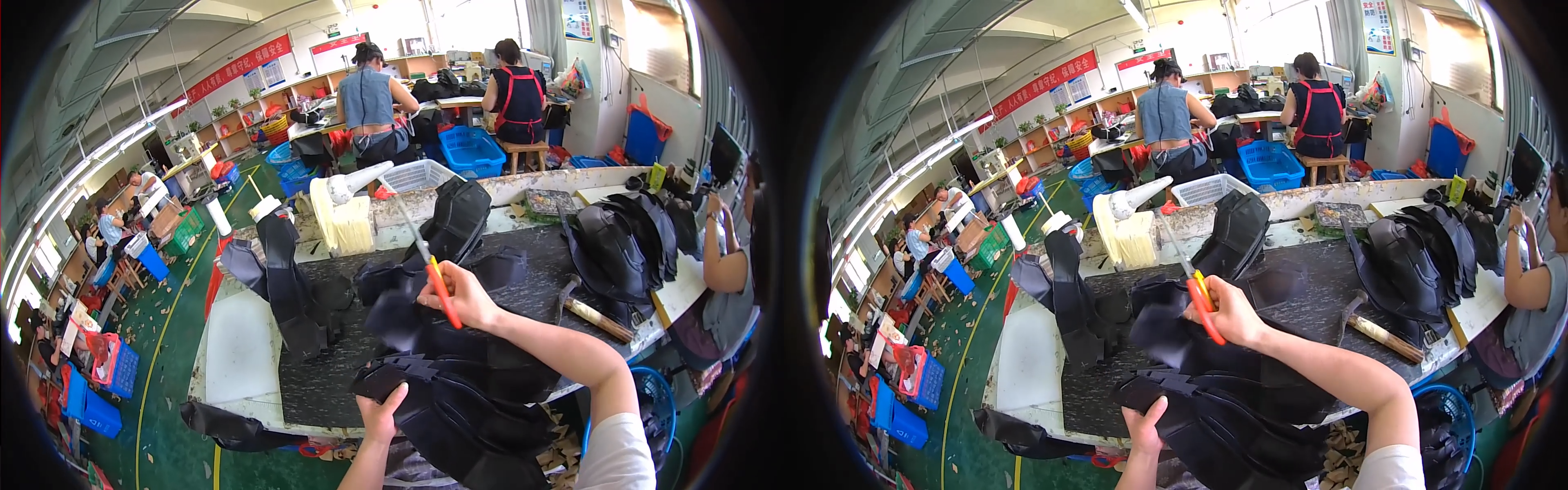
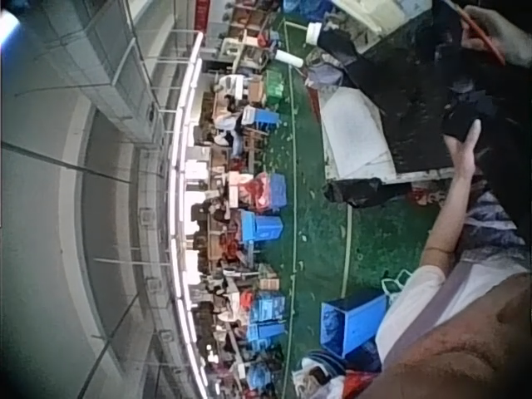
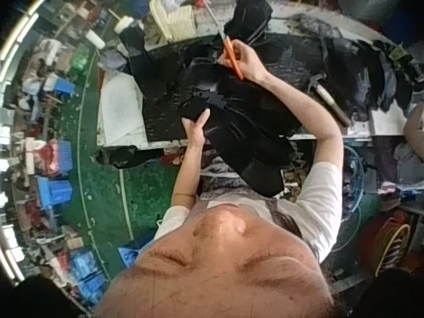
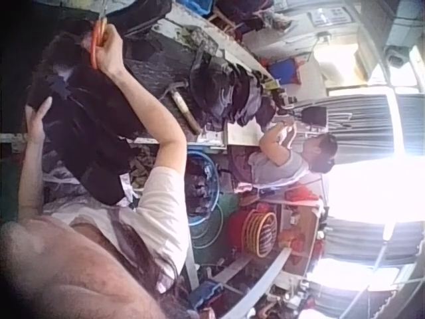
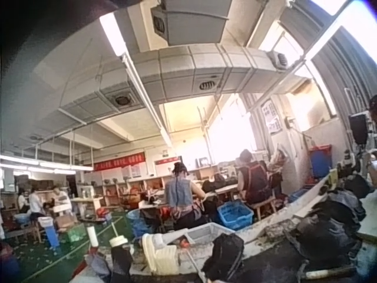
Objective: The person is using scissors to trim and cut black shoe component materials on a workbench.
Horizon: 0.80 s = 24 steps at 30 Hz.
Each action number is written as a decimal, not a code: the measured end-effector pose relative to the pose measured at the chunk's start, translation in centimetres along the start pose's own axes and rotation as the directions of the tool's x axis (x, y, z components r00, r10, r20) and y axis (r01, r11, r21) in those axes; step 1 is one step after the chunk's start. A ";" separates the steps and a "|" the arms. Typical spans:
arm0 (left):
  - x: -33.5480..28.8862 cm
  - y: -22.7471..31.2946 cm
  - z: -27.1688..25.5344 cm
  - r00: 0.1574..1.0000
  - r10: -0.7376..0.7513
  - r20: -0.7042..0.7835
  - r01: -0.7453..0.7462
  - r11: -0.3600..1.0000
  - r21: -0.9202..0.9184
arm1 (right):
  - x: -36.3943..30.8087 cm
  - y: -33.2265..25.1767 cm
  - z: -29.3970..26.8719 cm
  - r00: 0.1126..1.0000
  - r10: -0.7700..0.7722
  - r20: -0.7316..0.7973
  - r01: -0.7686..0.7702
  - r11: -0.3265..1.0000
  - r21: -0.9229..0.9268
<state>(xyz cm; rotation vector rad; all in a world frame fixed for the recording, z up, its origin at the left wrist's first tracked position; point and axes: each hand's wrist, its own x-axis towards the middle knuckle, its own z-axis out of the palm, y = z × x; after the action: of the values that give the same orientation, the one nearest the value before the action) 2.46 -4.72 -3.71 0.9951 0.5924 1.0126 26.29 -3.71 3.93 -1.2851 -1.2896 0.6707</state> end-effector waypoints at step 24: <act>1.2 1.0 1.0 0.953 0.276 0.121 -0.284 0.958 0.046 | -3.0 -3.5 1.0 0.956 -0.152 0.252 0.148 0.988 0.038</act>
<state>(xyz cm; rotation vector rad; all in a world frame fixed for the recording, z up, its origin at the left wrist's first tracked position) 3.35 -3.81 -2.31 1.2083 0.3966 1.1833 23.65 -7.00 6.04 -1.0970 -1.5698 0.7555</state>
